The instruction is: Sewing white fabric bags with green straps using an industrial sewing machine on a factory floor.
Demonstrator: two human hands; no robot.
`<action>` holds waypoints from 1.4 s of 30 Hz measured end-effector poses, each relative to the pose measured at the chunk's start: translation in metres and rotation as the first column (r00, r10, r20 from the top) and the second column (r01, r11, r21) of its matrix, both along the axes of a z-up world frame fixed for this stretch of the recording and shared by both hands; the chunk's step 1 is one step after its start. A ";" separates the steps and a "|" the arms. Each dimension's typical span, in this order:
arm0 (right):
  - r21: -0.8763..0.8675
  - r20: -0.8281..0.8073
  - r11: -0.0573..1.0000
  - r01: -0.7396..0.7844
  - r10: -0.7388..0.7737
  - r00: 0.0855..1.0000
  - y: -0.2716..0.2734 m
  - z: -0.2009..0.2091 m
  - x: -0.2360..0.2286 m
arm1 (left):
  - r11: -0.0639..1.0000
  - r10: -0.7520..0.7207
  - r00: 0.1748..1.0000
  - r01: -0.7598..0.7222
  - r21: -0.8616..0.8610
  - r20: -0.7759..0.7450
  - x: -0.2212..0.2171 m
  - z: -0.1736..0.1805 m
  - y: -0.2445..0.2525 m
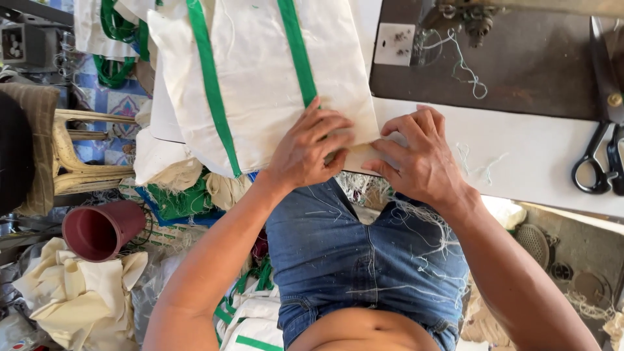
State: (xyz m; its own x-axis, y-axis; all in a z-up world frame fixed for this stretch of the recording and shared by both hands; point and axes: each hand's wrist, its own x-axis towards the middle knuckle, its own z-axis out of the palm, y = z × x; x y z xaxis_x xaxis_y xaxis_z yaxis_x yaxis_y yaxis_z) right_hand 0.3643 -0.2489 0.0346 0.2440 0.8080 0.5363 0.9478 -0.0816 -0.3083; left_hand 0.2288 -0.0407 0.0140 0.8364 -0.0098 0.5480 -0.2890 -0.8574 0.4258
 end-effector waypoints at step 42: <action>-0.146 -0.830 0.846 0.512 -0.387 0.403 0.277 -0.031 0.179 | 0.989 -0.143 0.980 0.136 -0.055 -0.137 -0.024 0.011 0.026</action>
State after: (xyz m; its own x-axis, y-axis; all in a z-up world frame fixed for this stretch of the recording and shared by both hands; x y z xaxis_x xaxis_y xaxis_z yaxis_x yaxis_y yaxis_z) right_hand 0.5435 0.0280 0.0035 0.9189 0.3931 -0.0316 0.1059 -0.3231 -0.9404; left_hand 0.2051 -0.0147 0.0254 0.8971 -0.1098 0.4279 -0.3391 -0.7919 0.5078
